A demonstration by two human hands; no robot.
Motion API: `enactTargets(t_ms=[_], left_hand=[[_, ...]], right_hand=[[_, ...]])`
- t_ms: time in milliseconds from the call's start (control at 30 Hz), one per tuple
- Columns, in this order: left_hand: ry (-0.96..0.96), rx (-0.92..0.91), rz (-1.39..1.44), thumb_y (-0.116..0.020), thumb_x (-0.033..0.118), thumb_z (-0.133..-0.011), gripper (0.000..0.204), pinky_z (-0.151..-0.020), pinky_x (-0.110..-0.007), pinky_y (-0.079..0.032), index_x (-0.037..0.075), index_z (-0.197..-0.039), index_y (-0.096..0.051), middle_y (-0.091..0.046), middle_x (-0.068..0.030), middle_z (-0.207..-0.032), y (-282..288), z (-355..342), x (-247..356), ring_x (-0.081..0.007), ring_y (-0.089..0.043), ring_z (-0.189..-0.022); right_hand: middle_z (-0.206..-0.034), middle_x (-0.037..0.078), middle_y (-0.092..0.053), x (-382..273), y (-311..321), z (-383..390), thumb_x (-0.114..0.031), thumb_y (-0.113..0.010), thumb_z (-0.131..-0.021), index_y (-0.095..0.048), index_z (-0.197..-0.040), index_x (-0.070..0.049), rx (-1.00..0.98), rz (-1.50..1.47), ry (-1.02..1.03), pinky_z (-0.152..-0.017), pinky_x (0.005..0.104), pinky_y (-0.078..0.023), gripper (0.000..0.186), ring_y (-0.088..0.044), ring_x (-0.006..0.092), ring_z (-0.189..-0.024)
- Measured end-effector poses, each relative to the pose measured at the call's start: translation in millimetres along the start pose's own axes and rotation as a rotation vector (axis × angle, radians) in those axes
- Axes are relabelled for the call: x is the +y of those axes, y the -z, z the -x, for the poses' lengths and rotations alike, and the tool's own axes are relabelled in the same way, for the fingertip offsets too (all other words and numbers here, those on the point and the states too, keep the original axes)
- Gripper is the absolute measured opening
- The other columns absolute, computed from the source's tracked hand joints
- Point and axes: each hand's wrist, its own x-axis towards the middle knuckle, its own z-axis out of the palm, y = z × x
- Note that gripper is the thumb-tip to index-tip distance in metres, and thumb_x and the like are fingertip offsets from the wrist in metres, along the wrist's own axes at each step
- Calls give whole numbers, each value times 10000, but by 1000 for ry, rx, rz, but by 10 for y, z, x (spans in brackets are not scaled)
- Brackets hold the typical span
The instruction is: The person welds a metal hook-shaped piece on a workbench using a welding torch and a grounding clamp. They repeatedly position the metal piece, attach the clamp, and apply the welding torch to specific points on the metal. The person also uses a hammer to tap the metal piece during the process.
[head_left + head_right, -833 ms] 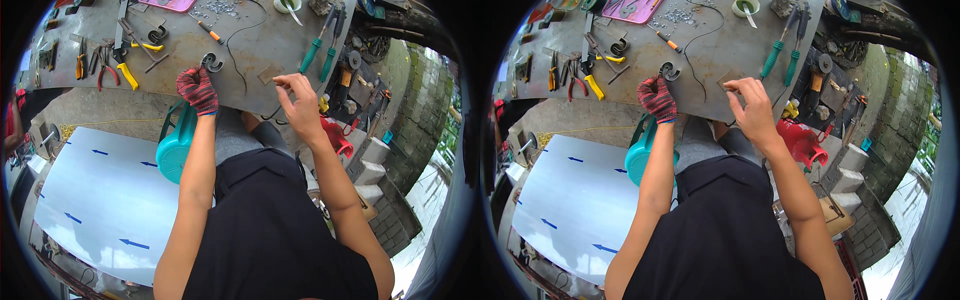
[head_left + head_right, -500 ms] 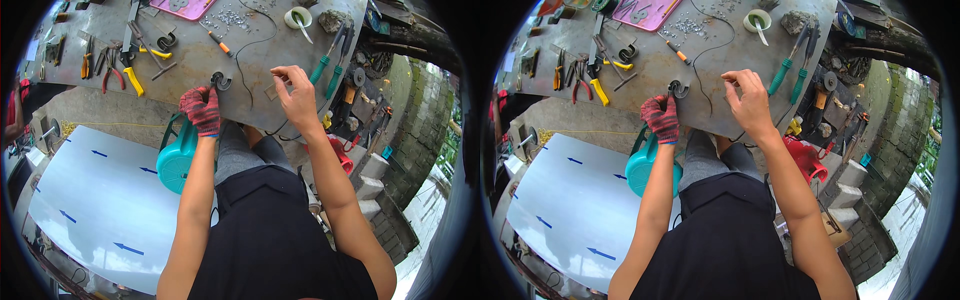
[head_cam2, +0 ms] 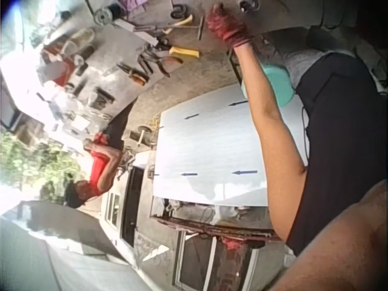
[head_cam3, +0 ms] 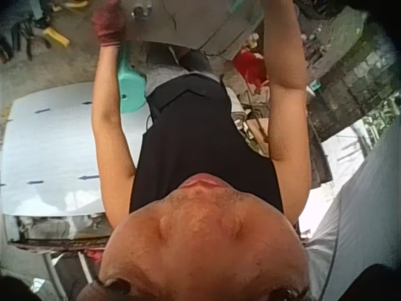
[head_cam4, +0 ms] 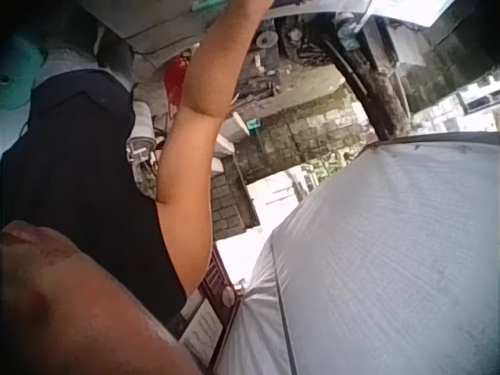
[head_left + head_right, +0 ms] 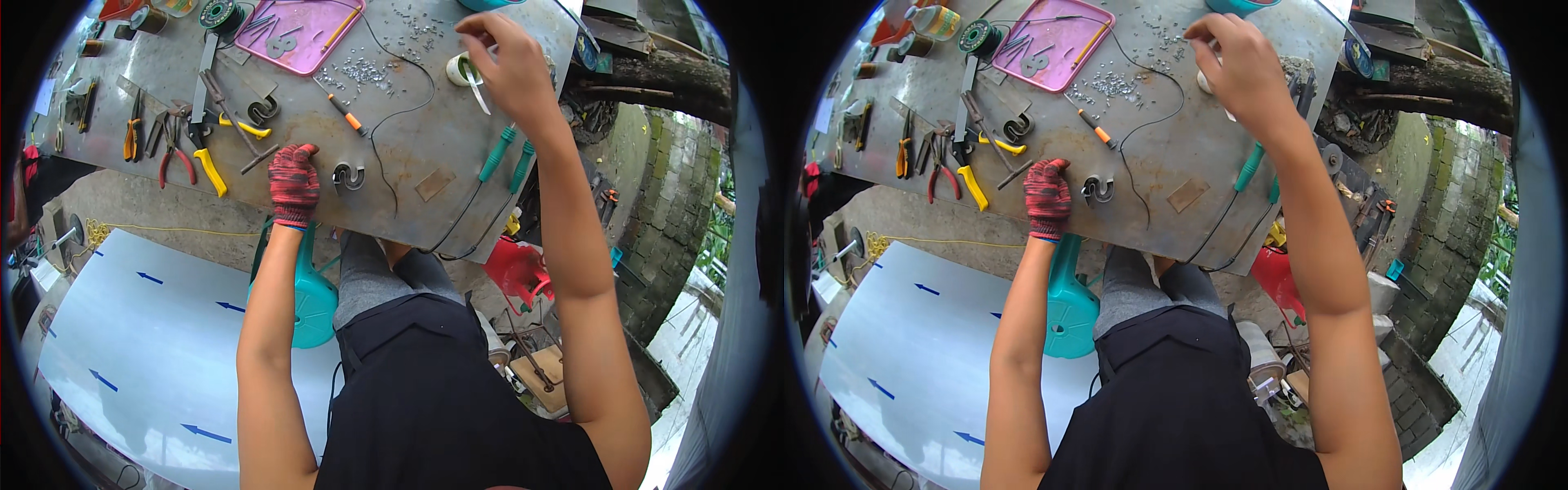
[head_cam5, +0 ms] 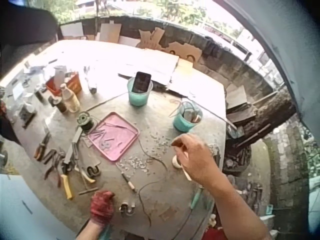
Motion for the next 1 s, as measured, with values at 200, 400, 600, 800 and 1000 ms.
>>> enactTargets(t_ms=[200,400,600,800,1000], left_hand=[[69,9,-104,-596,3,-798,339,-878,-482,-479,113,-1116,-635,-650,-134,-1037,-111,-67,40,-361,-617,-1002],[97,-24,-133,-621,19,-796,327,-883,-477,-482,113,-1109,-637,-653,-131,-1041,-94,-75,32,-358,-618,-1002],[85,-35,-120,-635,4,-778,357,-886,-475,-482,115,-1117,-632,-652,-127,-1037,-60,-104,55,-355,-618,-998],[122,-43,-90,-587,-10,-817,307,-910,-486,-488,112,-1096,-633,-655,-137,-1043,-43,-111,80,-357,-619,-1014],[102,-39,-104,-593,-14,-815,310,-896,-484,-491,110,-1096,-632,-655,-136,-1032,-41,-120,74,-359,-623,-997]], right_hand=[[-1035,165,-731,640,-448,-600,-118,-598,-924,-722,-1081,-47,-338,219,-173,-900,432,-535,212,-695,345,-1004],[-1040,185,-748,1085,-756,-856,-69,-591,-882,-730,-1087,-56,-528,348,-203,-915,446,-542,248,-702,359,-1038],[-1005,189,-757,1337,-798,-989,-34,-618,-857,-745,-1043,-54,-563,355,-220,-879,448,-560,226,-723,357,-990],[-978,195,-760,1426,-793,-1017,-27,-643,-847,-756,-1001,-42,-594,420,-179,-864,441,-569,192,-729,361,-970],[-895,182,-758,1487,-886,-955,-45,-697,-801,-750,-997,-22,-642,357,-143,-776,420,-578,205,-734,325,-835]])
